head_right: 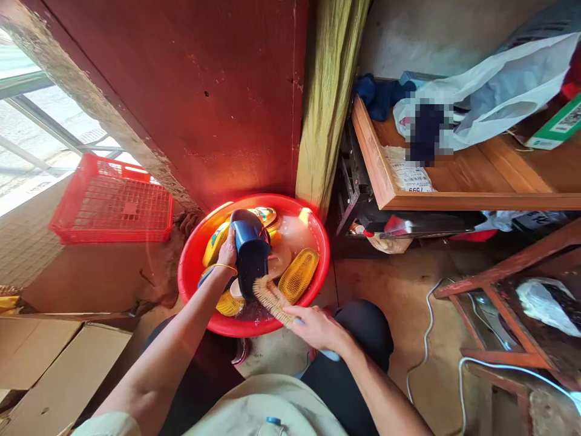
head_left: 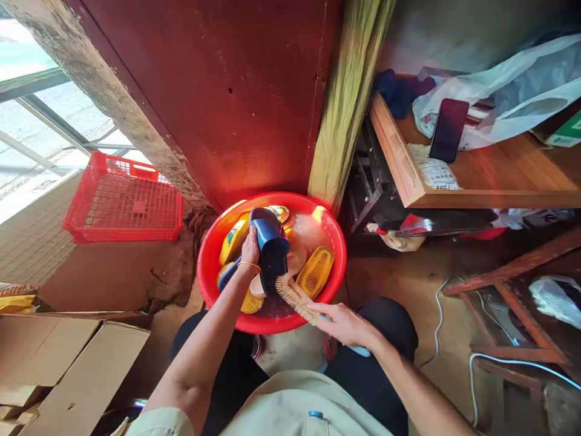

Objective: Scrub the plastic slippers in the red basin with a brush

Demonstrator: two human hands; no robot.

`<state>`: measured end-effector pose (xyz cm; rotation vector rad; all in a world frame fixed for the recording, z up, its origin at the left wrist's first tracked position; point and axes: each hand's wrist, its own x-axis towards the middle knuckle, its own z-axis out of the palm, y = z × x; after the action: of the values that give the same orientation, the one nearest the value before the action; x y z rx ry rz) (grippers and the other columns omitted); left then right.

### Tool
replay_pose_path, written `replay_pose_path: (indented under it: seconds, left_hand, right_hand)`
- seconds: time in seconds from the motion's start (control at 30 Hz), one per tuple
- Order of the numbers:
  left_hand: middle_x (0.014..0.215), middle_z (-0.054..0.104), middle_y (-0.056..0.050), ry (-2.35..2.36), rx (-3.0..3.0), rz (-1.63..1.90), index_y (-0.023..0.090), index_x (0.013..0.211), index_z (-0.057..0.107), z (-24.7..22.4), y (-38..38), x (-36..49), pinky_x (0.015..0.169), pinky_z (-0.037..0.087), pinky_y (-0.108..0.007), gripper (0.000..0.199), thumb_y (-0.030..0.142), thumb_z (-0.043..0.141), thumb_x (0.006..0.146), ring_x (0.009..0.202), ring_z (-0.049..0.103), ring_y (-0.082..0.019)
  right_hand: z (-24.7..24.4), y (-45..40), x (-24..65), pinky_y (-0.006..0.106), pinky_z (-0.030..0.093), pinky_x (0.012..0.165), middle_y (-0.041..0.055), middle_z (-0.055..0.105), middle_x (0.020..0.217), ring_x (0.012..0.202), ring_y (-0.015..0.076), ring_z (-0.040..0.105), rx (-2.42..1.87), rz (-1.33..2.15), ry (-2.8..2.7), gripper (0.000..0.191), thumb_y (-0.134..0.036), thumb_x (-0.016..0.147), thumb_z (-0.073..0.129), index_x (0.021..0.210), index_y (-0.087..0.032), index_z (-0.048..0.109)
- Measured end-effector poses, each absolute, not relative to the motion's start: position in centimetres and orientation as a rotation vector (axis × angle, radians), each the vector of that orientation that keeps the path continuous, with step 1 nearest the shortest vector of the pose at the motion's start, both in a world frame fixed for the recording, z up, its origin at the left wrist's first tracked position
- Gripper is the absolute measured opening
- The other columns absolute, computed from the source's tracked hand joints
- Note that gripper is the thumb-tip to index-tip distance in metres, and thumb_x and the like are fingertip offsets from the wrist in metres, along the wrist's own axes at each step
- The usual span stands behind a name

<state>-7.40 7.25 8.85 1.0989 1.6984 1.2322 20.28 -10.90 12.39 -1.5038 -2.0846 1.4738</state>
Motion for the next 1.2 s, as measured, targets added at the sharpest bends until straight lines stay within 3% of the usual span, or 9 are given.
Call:
replay_pose_path:
  seconds: [0.1, 0.2, 0.33, 0.47, 0.63, 0.77, 0.9, 1.1, 1.2]
  left_hand:
    - [0.131, 0.065, -0.011, 1.662, 1.192, 1.168, 0.015, 0.124, 0.065, 8.8, 7.7, -4.5, 0.114, 0.038, -0.037, 0.060, 0.060, 0.034, 0.100, 0.130, 0.054, -0.025]
    - [0.108, 0.073, -0.011, 1.613, 1.337, 0.948, 0.014, 0.107, 0.069, 8.2, 7.5, 0.6, 0.098, 0.048, -0.037, 0.054, 0.058, 0.038, 0.099, 0.106, 0.066, -0.025]
    - [0.110, 0.072, -0.009, 1.638, 1.623, 0.870, 0.019, 0.119, 0.062, 7.5, 7.3, 5.3, 0.094, 0.050, -0.034, 0.029, 0.036, 0.047, 0.100, 0.104, 0.068, -0.022]
    - [0.133, 0.062, -0.011, 1.594, 2.101, 0.913, 0.021, 0.123, 0.061, 8.5, 9.5, 2.3, 0.105, 0.045, -0.034, 0.030, 0.018, 0.049, 0.095, 0.125, 0.058, -0.021]
    - [0.129, 0.065, -0.015, 2.234, 1.786, 0.558, 0.016, 0.129, 0.058, 8.4, 14.6, -7.7, 0.103, 0.044, -0.037, 0.038, 0.029, 0.053, 0.094, 0.122, 0.059, -0.027]
    - [0.127, 0.066, -0.015, 2.185, 1.693, 0.227, 0.017, 0.130, 0.058, 6.0, 16.1, -10.6, 0.096, 0.046, -0.036, 0.051, 0.047, 0.062, 0.089, 0.120, 0.060, -0.031]
    - [0.135, 0.058, -0.020, 2.284, 1.654, 0.194, 0.015, 0.135, 0.050, 4.4, 15.7, -8.9, 0.093, 0.047, -0.039, 0.072, 0.056, 0.071, 0.079, 0.124, 0.055, -0.035]
    - [0.117, 0.064, -0.021, 2.262, 1.633, 0.175, 0.015, 0.103, 0.066, 5.2, 16.7, -9.1, 0.090, 0.047, -0.044, 0.066, 0.067, 0.076, 0.065, 0.117, 0.057, -0.041]
    - [0.103, 0.068, -0.017, 2.187, 1.536, 0.202, 0.016, 0.095, 0.067, 6.6, 17.2, -10.6, 0.081, 0.047, -0.039, 0.062, 0.071, 0.070, 0.068, 0.106, 0.063, -0.037]
  right_hand:
    - [12.0, -10.1, 23.1, 0.022, 0.046, 0.046, -0.0031, 0.066, 0.067, 0.045, 0.0109, 0.053, -1.653, 1.444, -1.674, 0.062, -0.044, 0.094, 0.049, 0.153, -0.023, 0.044]
    - [11.6, -7.6, 23.0, 0.024, 0.047, 0.042, -0.0008, 0.067, 0.073, 0.044, 0.0120, 0.053, -1.663, 1.190, -1.454, 0.073, -0.052, 0.094, 0.044, 0.157, -0.016, 0.033]
    - [10.6, -4.7, 21.2, 0.030, 0.058, 0.069, 0.0100, 0.074, 0.095, 0.072, 0.0188, 0.069, -1.681, 0.928, -1.579, 0.067, -0.047, 0.096, 0.042, 0.153, -0.012, 0.040]
    - [9.3, -3.9, 20.7, 0.034, 0.052, 0.096, 0.0128, 0.070, 0.124, 0.105, 0.0234, 0.070, -1.749, 0.803, -1.782, 0.058, -0.039, 0.099, 0.039, 0.153, -0.016, 0.042]
    - [8.3, -4.3, 18.9, 0.033, 0.053, 0.089, 0.0098, 0.074, 0.118, 0.103, 0.0243, 0.071, -1.906, 0.844, -2.211, 0.059, -0.029, 0.099, 0.040, 0.157, -0.027, 0.035]
    - [7.6, -3.7, 16.1, 0.034, 0.051, 0.088, 0.0128, 0.076, 0.111, 0.103, 0.0261, 0.072, -2.022, 0.853, -2.425, 0.061, -0.024, 0.098, 0.038, 0.159, -0.025, 0.032]
    - [7.3, -2.5, 15.3, 0.034, 0.050, 0.086, 0.0115, 0.075, 0.113, 0.104, 0.0264, 0.072, -2.036, 0.934, -2.374, 0.062, -0.024, 0.098, 0.038, 0.159, -0.029, 0.031]
    - [6.8, -2.3, 15.8, 0.031, 0.051, 0.083, 0.0073, 0.077, 0.110, 0.099, 0.0229, 0.073, -2.003, 0.880, -2.317, 0.063, -0.024, 0.097, 0.041, 0.159, -0.032, 0.030]
    - [6.3, -2.5, 15.9, 0.030, 0.051, 0.086, 0.0070, 0.077, 0.112, 0.100, 0.0219, 0.072, -1.935, 0.846, -2.292, 0.062, -0.024, 0.097, 0.042, 0.158, -0.031, 0.032]
